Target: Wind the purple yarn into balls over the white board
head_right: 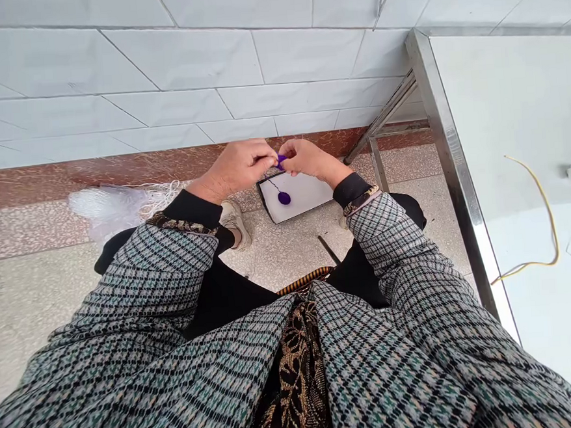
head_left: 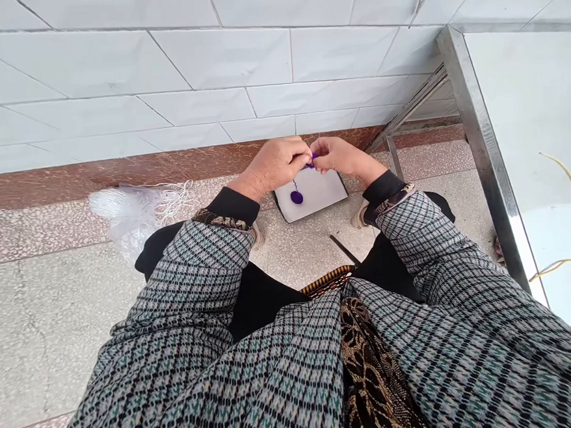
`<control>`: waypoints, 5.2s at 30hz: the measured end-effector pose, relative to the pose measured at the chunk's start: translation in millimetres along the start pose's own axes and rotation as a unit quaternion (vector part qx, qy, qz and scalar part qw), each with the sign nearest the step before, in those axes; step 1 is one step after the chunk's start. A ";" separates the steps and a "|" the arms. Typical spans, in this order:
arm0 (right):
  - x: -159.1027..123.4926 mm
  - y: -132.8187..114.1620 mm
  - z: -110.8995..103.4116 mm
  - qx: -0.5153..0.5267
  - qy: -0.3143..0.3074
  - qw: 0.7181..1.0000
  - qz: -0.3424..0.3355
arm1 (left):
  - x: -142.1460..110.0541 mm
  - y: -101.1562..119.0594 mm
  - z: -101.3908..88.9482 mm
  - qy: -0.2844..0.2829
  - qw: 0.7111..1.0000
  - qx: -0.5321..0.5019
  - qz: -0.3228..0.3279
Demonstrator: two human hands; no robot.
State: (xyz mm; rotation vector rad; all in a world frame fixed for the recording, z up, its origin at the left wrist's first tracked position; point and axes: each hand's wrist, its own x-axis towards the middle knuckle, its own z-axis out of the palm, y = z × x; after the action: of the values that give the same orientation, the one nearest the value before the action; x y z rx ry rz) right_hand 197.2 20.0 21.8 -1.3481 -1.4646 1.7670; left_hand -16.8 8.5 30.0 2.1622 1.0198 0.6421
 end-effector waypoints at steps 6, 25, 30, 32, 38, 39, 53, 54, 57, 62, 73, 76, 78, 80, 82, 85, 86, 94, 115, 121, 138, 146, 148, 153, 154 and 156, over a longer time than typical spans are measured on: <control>-13.4 -16.0 2.6 0.116 -0.082 0.990 -0.021 | 3.7 -15.1 -2.5 0.077 0.994 0.020 -0.071; -3.8 -6.8 5.0 -0.003 -0.034 0.999 0.003 | 2.6 -6.4 0.4 0.044 0.998 0.009 -0.033; -7.7 -11.2 3.8 0.097 -0.054 0.994 0.000 | 6.4 -7.9 6.0 0.069 0.995 0.007 -0.071; -9.1 -14.1 3.5 0.119 -0.056 0.991 0.014 | 6.9 -7.6 8.1 0.069 0.994 0.003 -0.079; -11.5 -20.7 5.0 0.133 -0.035 0.989 0.061 | 4.8 -4.3 8.1 0.070 0.994 -0.013 -0.084; -11.7 -20.8 5.2 0.132 -0.035 0.988 0.068 | 4.3 -3.7 7.3 0.068 0.994 -0.017 -0.082; -12.1 -24.5 -5.1 0.232 0.011 0.973 0.010 | 8.3 -12.5 12.3 0.076 0.992 -0.053 -0.086; -9.7 -22.8 -5.3 0.230 0.029 0.973 0.002 | 7.8 -11.1 14.5 0.052 0.995 -0.051 -0.064; -2.4 -15.5 -2.7 0.189 0.085 0.978 -0.007 | 5.0 -6.3 18.4 -0.016 0.999 -0.030 0.012; 0.9 -6.2 2.7 0.065 0.081 0.995 0.000 | 2.5 -6.9 9.5 0.005 0.999 0.012 0.035; -11.7 -21.1 1.6 0.151 -0.022 0.988 -0.020 | 7.5 -23.5 11.0 0.047 0.996 0.020 -0.077; -3.7 -15.5 -2.0 0.170 0.042 0.984 -0.041 | 5.2 -13.3 14.7 -0.025 0.999 -0.017 -0.035; 2.8 -8.6 -4.3 0.145 0.083 0.985 -0.046 | 3.1 -5.2 13.7 -0.069 0.997 -0.029 -0.005; 7.3 -1.6 -6.0 0.090 0.098 0.990 -0.037 | 1.4 0.6 9.4 -0.079 0.996 -0.032 0.010; 7.9 2.9 -6.4 0.027 0.052 0.998 -0.016 | 0.5 2.4 2.7 -0.057 0.998 -0.027 0.009; 1.5 1.6 -4.5 0.007 -0.086 0.996 -0.004 | 1.2 -3.3 -7.2 -0.005 1.000 -0.010 -0.015; -1.5 -1.1 -3.6 0.027 -0.116 0.993 -0.012 | 1.7 -6.7 -9.2 0.011 1.000 -0.003 -0.026; -11.0 -32.7 0.9 0.192 0.059 0.978 -0.061 | 0.8 -7.1 -1.1 -0.024 0.999 -0.019 -0.034; -8.4 -32.0 16.2 0.150 0.016 0.987 -0.051 | -11.5 0.3 1.1 -0.041 0.999 0.028 -0.011; -5.8 -20.6 22.9 -0.025 0.051 0.998 -0.011 | -23.6 8.2 -5.7 0.004 0.999 0.045 0.020; -22.6 -13.8 19.5 -0.108 -0.049 0.993 -0.004 | -28.8 8.9 -8.2 -0.033 0.999 0.026 -0.012; -34.1 -27.2 16.3 0.106 -0.028 0.994 -0.019 | -24.3 -4.5 14.8 -0.066 0.997 0.017 -0.023; -29.8 -24.7 14.3 0.104 0.013 0.994 -0.008 | -22.7 0.8 20.2 -0.092 0.996 0.014 0.006; -28.4 -15.2 5.7 -0.027 -0.016 0.999 0.025 | -19.7 10.5 6.4 -0.053 0.998 0.011 0.010; -30.1 -14.8 4.5 -0.053 -0.046 0.997 0.032 | -19.3 9.8 2.4 -0.041 0.999 0.009 0.004; -33.9 -15.9 3.6 -0.078 -0.105 0.991 0.036 | -18.3 6.2 -2.5 -0.024 1.000 0.007 -0.014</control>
State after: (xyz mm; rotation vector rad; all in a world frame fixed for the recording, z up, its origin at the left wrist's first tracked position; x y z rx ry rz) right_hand 204.1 -4.8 49.1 -1.3386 -1.7179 1.9246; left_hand -26.0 -8.2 33.4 2.1613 1.0310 0.5690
